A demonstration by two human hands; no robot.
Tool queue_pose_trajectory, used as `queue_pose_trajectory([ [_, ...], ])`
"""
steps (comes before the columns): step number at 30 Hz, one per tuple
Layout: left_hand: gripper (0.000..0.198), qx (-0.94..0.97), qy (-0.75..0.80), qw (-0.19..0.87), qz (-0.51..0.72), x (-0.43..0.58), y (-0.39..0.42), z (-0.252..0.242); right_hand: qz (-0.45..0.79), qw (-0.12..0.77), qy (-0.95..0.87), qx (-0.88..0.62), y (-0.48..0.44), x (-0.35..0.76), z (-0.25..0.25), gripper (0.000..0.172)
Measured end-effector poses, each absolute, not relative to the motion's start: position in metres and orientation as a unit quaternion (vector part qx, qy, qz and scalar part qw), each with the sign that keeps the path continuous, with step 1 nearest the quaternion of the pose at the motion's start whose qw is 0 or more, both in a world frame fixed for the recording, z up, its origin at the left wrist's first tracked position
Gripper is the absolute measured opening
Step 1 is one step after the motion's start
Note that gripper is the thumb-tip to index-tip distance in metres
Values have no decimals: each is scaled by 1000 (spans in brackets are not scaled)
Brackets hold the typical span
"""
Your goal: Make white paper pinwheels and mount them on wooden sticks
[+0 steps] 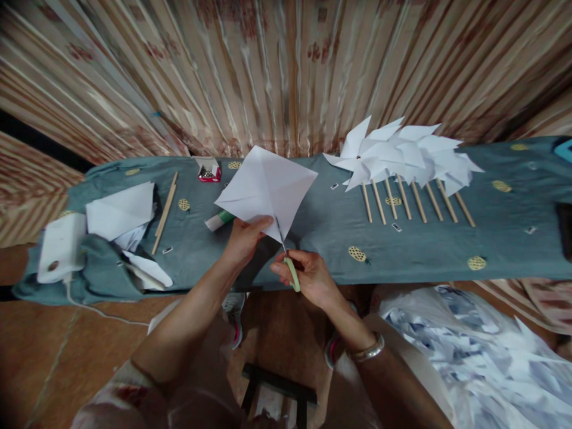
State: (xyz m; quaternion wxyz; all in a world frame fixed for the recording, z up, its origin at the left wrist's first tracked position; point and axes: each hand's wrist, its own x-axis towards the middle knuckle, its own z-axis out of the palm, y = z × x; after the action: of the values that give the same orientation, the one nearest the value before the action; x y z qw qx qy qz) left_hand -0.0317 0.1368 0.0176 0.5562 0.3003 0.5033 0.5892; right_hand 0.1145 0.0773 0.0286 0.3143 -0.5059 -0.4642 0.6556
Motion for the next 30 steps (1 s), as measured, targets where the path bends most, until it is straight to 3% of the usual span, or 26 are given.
queue_pose_trajectory([
  [23, 10, 330, 520, 553, 561, -26, 129, 26, 663, 321, -430, -522, 81, 114, 24, 47],
  [30, 15, 352, 518, 564, 538, -24, 124, 30, 653, 317, -441, -528, 83, 116, 28, 45],
])
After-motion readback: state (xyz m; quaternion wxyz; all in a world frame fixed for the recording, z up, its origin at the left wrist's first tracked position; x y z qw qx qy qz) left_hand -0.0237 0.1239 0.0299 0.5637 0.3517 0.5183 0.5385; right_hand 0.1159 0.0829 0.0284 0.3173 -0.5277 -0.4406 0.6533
